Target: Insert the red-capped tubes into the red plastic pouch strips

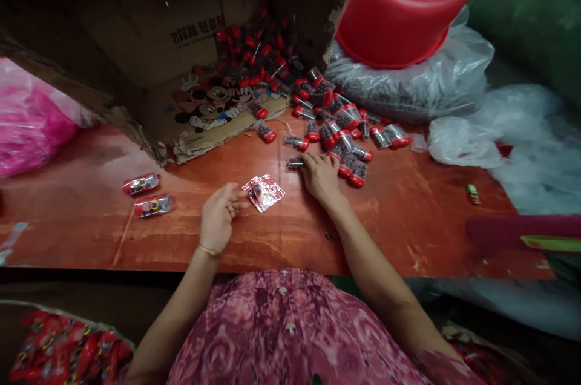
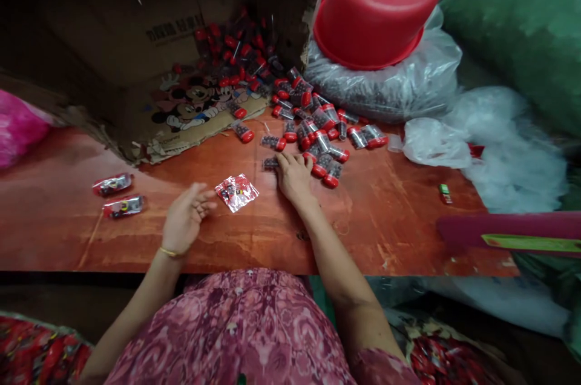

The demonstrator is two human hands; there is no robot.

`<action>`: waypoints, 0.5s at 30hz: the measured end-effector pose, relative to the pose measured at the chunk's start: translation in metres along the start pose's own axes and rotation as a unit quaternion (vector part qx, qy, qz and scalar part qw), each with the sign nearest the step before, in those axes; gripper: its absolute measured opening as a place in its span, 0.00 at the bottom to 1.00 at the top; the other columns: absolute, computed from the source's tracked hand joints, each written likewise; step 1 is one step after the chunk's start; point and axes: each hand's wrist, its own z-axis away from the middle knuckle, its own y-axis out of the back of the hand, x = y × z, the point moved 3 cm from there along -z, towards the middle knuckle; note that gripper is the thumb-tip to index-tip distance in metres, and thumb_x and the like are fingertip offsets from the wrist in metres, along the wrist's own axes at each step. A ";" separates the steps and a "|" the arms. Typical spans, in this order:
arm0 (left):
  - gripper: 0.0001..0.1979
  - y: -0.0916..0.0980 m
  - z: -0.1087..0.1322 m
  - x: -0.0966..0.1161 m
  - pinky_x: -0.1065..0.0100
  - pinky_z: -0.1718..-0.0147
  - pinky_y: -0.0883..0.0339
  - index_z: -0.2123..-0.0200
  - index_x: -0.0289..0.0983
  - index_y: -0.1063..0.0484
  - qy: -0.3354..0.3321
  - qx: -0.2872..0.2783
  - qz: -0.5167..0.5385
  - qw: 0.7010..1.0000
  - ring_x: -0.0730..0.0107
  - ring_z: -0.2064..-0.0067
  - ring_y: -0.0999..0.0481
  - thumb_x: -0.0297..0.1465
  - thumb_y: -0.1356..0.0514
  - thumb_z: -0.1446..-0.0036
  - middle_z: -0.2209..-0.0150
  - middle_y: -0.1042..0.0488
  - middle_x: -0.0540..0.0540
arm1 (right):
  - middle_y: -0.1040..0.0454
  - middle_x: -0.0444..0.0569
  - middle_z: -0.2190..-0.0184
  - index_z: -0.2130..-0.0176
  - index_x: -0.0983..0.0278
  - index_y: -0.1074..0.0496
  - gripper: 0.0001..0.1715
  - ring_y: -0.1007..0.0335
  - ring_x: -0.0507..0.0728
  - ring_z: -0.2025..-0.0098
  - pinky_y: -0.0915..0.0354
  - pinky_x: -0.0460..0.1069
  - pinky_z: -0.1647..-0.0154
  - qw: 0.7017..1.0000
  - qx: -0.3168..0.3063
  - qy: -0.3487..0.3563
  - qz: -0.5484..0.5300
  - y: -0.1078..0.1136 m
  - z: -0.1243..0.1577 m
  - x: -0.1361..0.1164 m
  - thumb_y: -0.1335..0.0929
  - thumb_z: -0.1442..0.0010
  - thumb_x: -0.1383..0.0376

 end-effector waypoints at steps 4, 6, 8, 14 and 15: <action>0.12 -0.041 0.001 -0.003 0.52 0.46 0.44 0.62 0.41 0.24 -0.282 -0.065 -0.439 0.850 0.56 0.48 0.31 0.36 0.40 0.49 0.52 0.26 0.42 | 0.35 0.54 0.44 0.44 0.65 0.38 0.25 0.43 0.63 0.47 0.54 0.61 0.45 1.000 -0.011 0.014 0.001 -0.004 0.009 -0.006 0.44 0.40 0.69; 0.10 -0.051 -0.007 -0.007 0.48 0.42 0.53 0.63 0.43 0.23 -0.317 -0.079 -0.551 0.768 0.53 0.42 0.38 0.35 0.41 0.47 0.47 0.29 0.43 | 0.35 0.54 0.44 0.44 0.65 0.38 0.26 0.43 0.64 0.45 0.52 0.61 0.45 1.000 -0.009 0.013 -0.014 -0.003 0.014 -0.003 0.43 0.42 0.69; 0.08 -0.053 -0.017 -0.011 0.47 0.41 0.57 0.67 0.44 0.22 -0.312 -0.082 -0.554 0.767 0.52 0.40 0.40 0.33 0.41 0.47 0.49 0.28 0.44 | 0.34 0.56 0.45 0.46 0.66 0.35 0.24 0.43 0.65 0.45 0.49 0.61 0.46 0.999 0.013 0.005 -0.040 0.001 0.020 0.000 0.41 0.42 0.67; 0.05 -0.044 -0.023 -0.011 0.47 0.41 0.63 0.71 0.47 0.22 -0.270 -0.062 -0.351 0.895 0.53 0.40 0.40 0.31 0.37 0.52 0.53 0.25 0.45 | 0.27 0.56 0.56 0.57 0.64 0.29 0.17 0.34 0.62 0.53 0.41 0.58 0.50 0.963 0.104 -0.024 -0.247 0.019 0.045 -0.018 0.39 0.40 0.59; 0.06 -0.043 -0.020 -0.010 0.47 0.40 0.64 0.70 0.47 0.22 -0.259 -0.055 -0.325 0.908 0.53 0.40 0.40 0.31 0.37 0.53 0.52 0.25 0.46 | 0.26 0.54 0.59 0.59 0.63 0.29 0.16 0.33 0.61 0.56 0.39 0.57 0.53 0.945 0.091 -0.035 -0.313 0.018 0.048 -0.027 0.39 0.41 0.58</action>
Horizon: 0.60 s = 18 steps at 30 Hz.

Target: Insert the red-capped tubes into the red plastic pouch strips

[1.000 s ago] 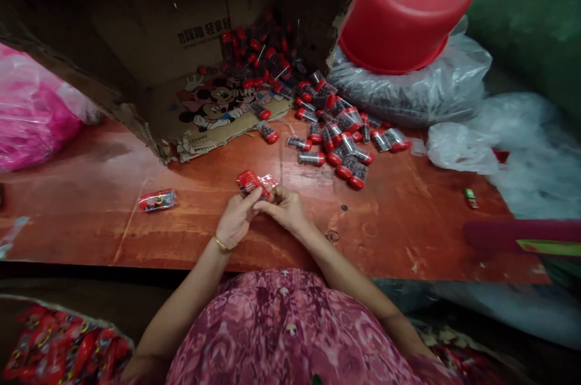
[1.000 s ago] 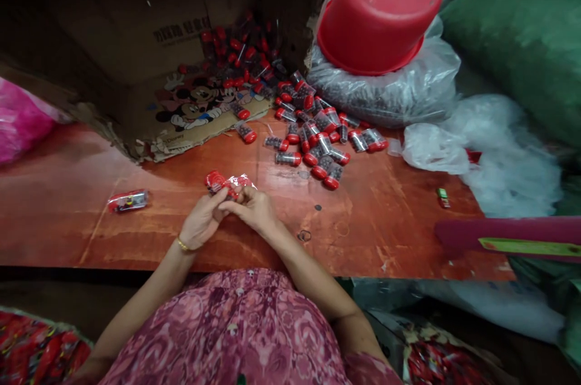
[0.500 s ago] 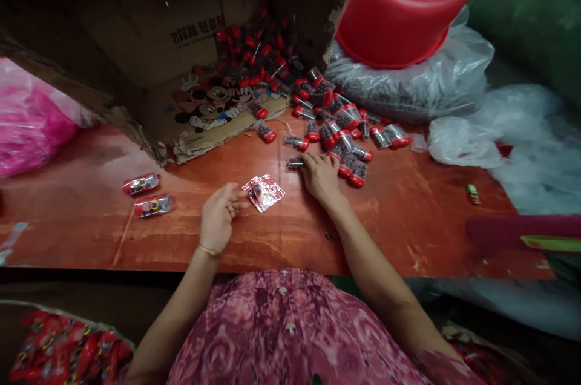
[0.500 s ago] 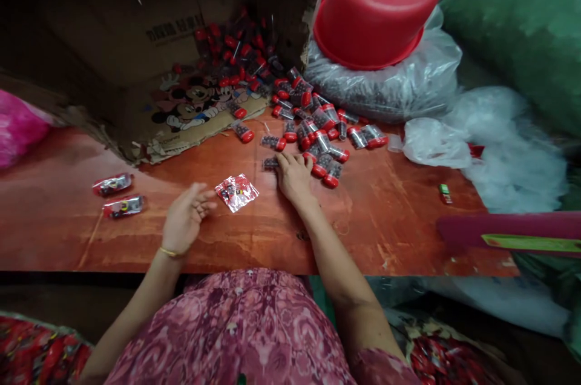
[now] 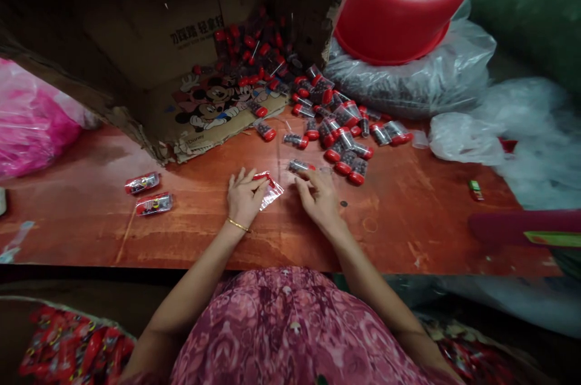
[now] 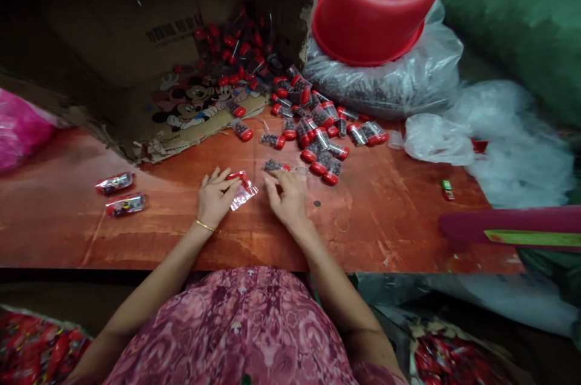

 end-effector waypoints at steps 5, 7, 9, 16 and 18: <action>0.08 0.005 0.008 0.021 0.51 0.40 0.60 0.68 0.47 0.22 0.016 0.029 0.091 0.995 0.56 0.39 0.41 0.31 0.36 0.55 0.51 0.26 0.46 | 0.29 0.45 0.72 0.67 0.61 0.30 0.15 0.34 0.54 0.70 0.35 0.51 0.67 0.933 -0.094 -0.130 -0.321 -0.036 0.009 -0.027 0.35 0.45 0.53; 0.10 0.007 0.011 0.026 0.57 0.41 0.52 0.66 0.45 0.22 0.030 0.050 0.133 0.989 0.58 0.41 0.39 0.31 0.35 0.56 0.51 0.26 0.46 | 0.32 0.43 0.76 0.72 0.61 0.32 0.16 0.37 0.52 0.74 0.36 0.49 0.71 0.925 -0.092 -0.135 -0.342 -0.040 0.007 -0.033 0.36 0.44 0.52; 0.13 0.010 0.015 0.025 0.64 0.47 0.42 0.63 0.43 0.23 0.074 0.069 0.177 0.979 0.61 0.45 0.33 0.33 0.34 0.56 0.53 0.25 0.47 | 0.35 0.42 0.79 0.75 0.61 0.34 0.17 0.41 0.51 0.76 0.38 0.48 0.73 0.930 -0.071 -0.133 -0.335 -0.037 0.005 -0.034 0.38 0.43 0.53; 0.21 -0.004 0.030 0.028 0.72 0.72 0.34 0.73 0.33 0.26 0.281 -0.099 0.349 0.888 0.70 0.71 0.26 0.45 0.33 0.64 0.75 0.24 0.46 | 0.42 0.43 0.83 0.80 0.60 0.43 0.21 0.45 0.52 0.79 0.44 0.49 0.77 0.974 -0.015 -0.081 -0.211 -0.030 0.012 -0.033 0.41 0.39 0.55; 0.21 -0.005 0.028 0.029 0.73 0.73 0.34 0.74 0.33 0.27 0.289 -0.053 0.393 0.871 0.73 0.73 0.27 0.42 0.30 0.69 0.76 0.25 0.48 | 0.38 0.44 0.81 0.78 0.60 0.39 0.19 0.41 0.53 0.77 0.41 0.49 0.75 0.984 -0.045 -0.042 -0.169 -0.030 0.012 -0.036 0.43 0.38 0.57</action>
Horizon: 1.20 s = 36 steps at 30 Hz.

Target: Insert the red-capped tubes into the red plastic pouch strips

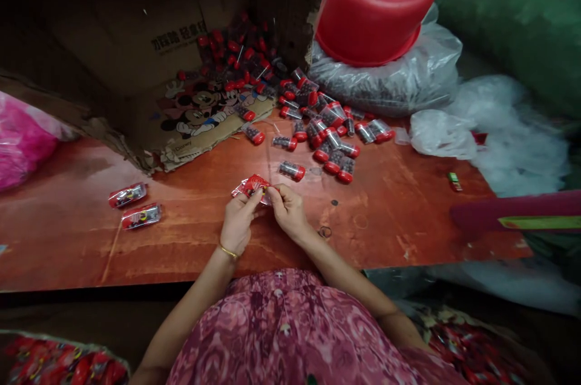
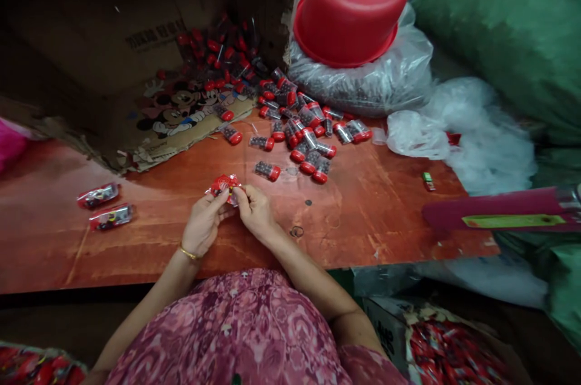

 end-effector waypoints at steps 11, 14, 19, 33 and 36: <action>0.13 0.007 -0.010 0.011 0.76 0.79 0.37 0.75 0.32 0.28 0.068 0.008 0.023 0.997 0.76 0.78 0.27 0.35 0.31 0.61 0.79 0.24 0.48 | 0.36 0.47 0.43 0.50 0.56 0.31 0.21 0.46 0.62 0.43 0.49 0.58 0.47 0.802 -0.318 0.266 0.431 0.071 -0.090 0.022 0.39 0.41 0.69; 0.13 0.008 -0.010 0.011 0.76 0.79 0.36 0.74 0.33 0.27 0.071 0.002 0.033 0.997 0.76 0.78 0.27 0.35 0.31 0.61 0.78 0.24 0.48 | 0.33 0.53 0.46 0.50 0.60 0.31 0.20 0.42 0.63 0.48 0.49 0.58 0.50 0.778 -0.308 0.266 0.479 0.081 -0.079 0.023 0.39 0.42 0.68; 0.14 0.009 -0.012 0.006 0.77 0.79 0.37 0.74 0.32 0.27 0.072 -0.008 0.029 0.997 0.76 0.77 0.26 0.37 0.31 0.62 0.77 0.24 0.47 | 0.38 0.60 0.43 0.44 0.69 0.39 0.31 0.43 0.65 0.47 0.52 0.59 0.47 0.795 -0.266 0.244 0.488 0.086 -0.045 0.022 0.36 0.45 0.63; 0.16 0.016 -0.008 0.010 0.74 0.76 0.36 0.73 0.31 0.26 0.068 -0.014 0.036 0.997 0.73 0.75 0.26 0.37 0.30 0.63 0.76 0.23 0.45 | 0.29 0.48 0.69 0.62 0.63 0.32 0.11 0.34 0.56 0.68 0.38 0.49 0.68 0.991 -0.086 0.026 0.101 0.076 0.000 0.025 0.38 0.41 0.59; 0.17 0.013 -0.010 0.008 0.74 0.76 0.36 0.72 0.31 0.25 0.070 -0.025 0.022 0.997 0.73 0.75 0.26 0.38 0.30 0.63 0.75 0.23 0.44 | 0.32 0.43 0.75 0.65 0.62 0.32 0.09 0.36 0.53 0.73 0.40 0.47 0.72 0.997 -0.067 -0.032 0.000 0.074 0.017 0.011 0.37 0.43 0.60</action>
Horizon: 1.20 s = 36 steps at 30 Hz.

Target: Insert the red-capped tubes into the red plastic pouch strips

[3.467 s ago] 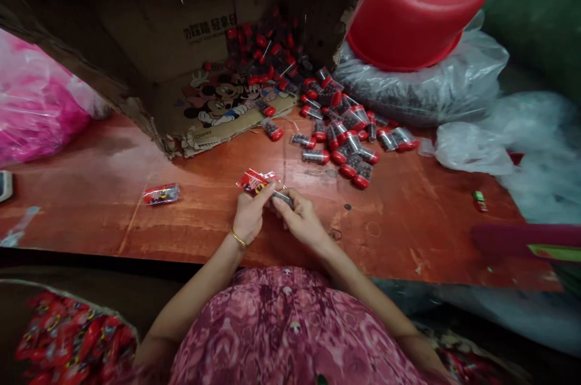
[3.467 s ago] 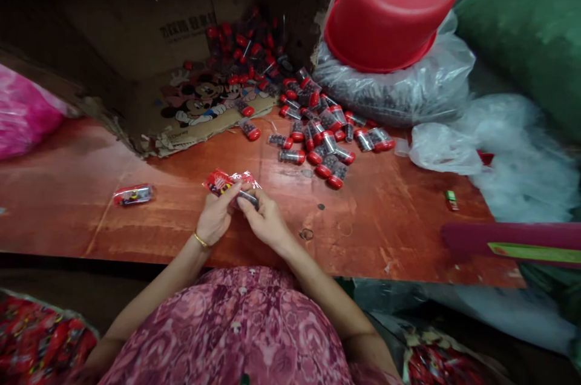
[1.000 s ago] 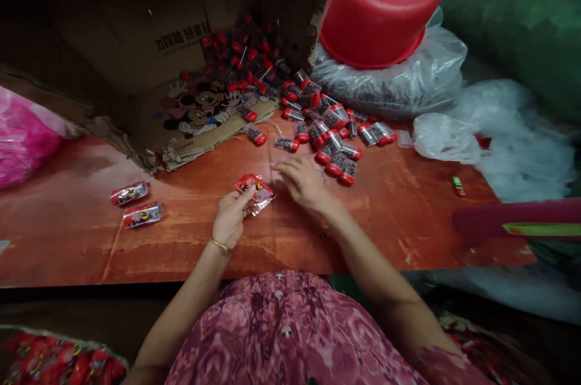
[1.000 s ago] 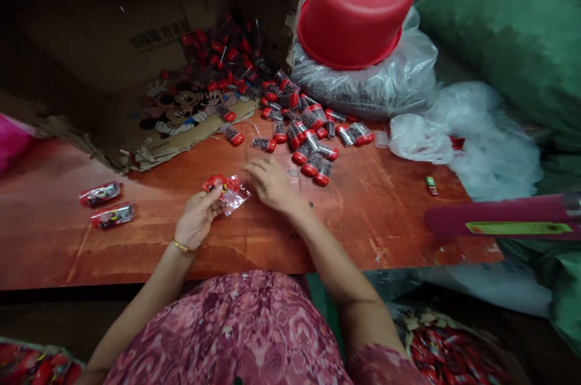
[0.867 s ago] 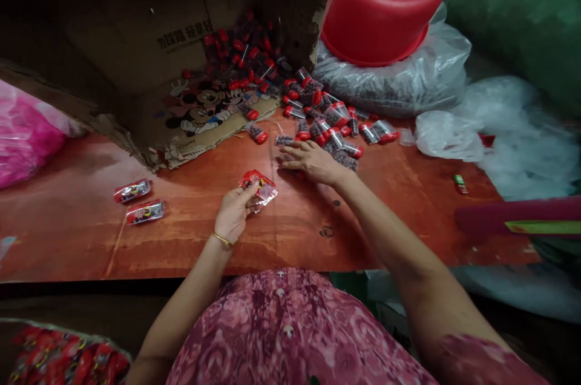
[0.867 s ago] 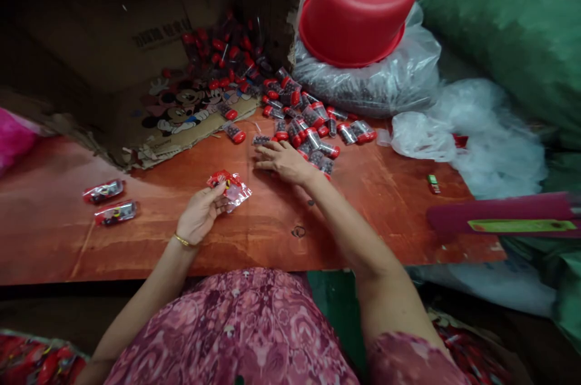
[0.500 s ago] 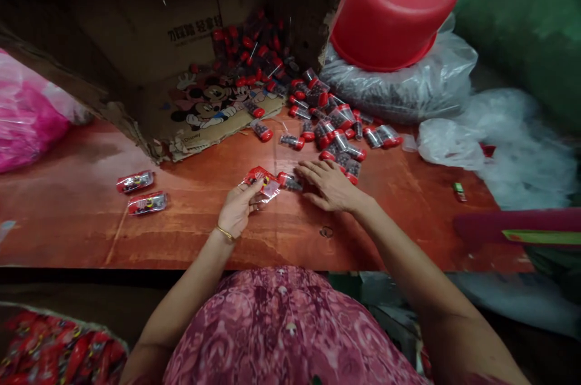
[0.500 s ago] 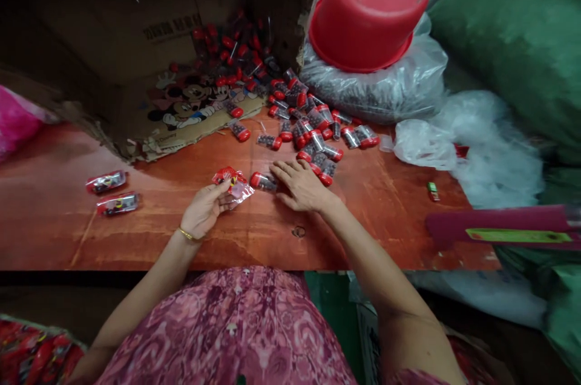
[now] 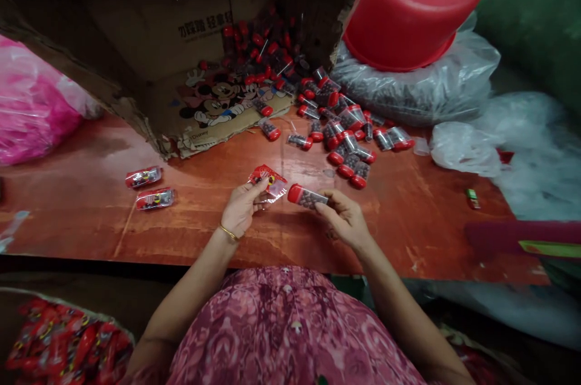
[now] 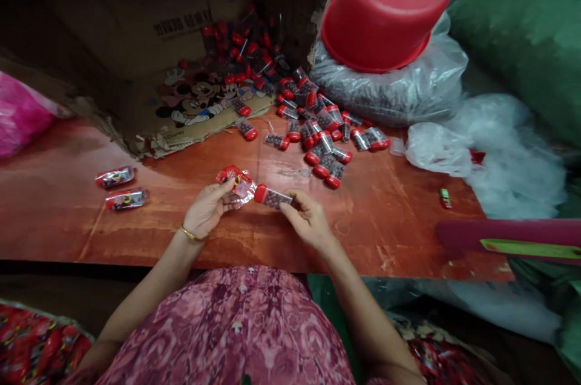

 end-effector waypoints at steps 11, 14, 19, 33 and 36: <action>0.22 -0.001 0.000 0.002 0.74 0.79 0.38 0.80 0.31 0.26 -0.085 0.054 -0.042 0.994 0.77 0.79 0.32 0.43 0.29 0.74 0.80 0.26 0.48 | 0.34 0.42 0.77 0.69 0.62 0.31 0.05 0.40 0.51 0.76 0.43 0.45 0.76 0.998 -0.001 -0.017 -0.060 -0.016 0.006 -0.018 0.35 0.47 0.63; 0.22 0.000 -0.001 0.003 0.74 0.78 0.37 0.81 0.31 0.27 -0.076 0.057 -0.046 0.994 0.77 0.79 0.32 0.43 0.29 0.73 0.80 0.26 0.47 | 0.35 0.42 0.77 0.68 0.63 0.31 0.05 0.41 0.50 0.76 0.43 0.44 0.76 0.999 0.002 -0.014 -0.051 -0.017 0.010 -0.016 0.35 0.47 0.64; 0.23 -0.004 -0.001 0.003 0.74 0.78 0.38 0.79 0.30 0.26 -0.057 0.032 -0.057 0.996 0.77 0.79 0.32 0.45 0.30 0.72 0.80 0.26 0.47 | 0.35 0.41 0.77 0.67 0.64 0.31 0.05 0.42 0.49 0.77 0.45 0.44 0.76 0.999 0.005 -0.012 -0.052 -0.019 0.012 -0.012 0.35 0.46 0.64; 0.19 -0.014 0.001 -0.008 0.74 0.71 0.37 0.72 0.32 0.24 -0.081 -0.002 0.003 0.997 0.76 0.72 0.28 0.36 0.28 0.71 0.73 0.23 0.49 | 0.38 0.38 0.81 0.64 0.63 0.33 0.09 0.45 0.46 0.83 0.44 0.43 0.81 0.986 0.064 -0.054 -0.142 -0.041 0.011 -0.005 0.35 0.43 0.61; 0.18 -0.016 -0.001 -0.014 0.74 0.68 0.37 0.74 0.32 0.24 -0.085 -0.002 0.037 0.996 0.77 0.71 0.28 0.33 0.27 0.73 0.73 0.23 0.49 | 0.38 0.36 0.83 0.63 0.64 0.33 0.11 0.45 0.46 0.85 0.46 0.42 0.83 0.983 0.070 -0.068 -0.155 -0.045 0.011 -0.004 0.35 0.43 0.59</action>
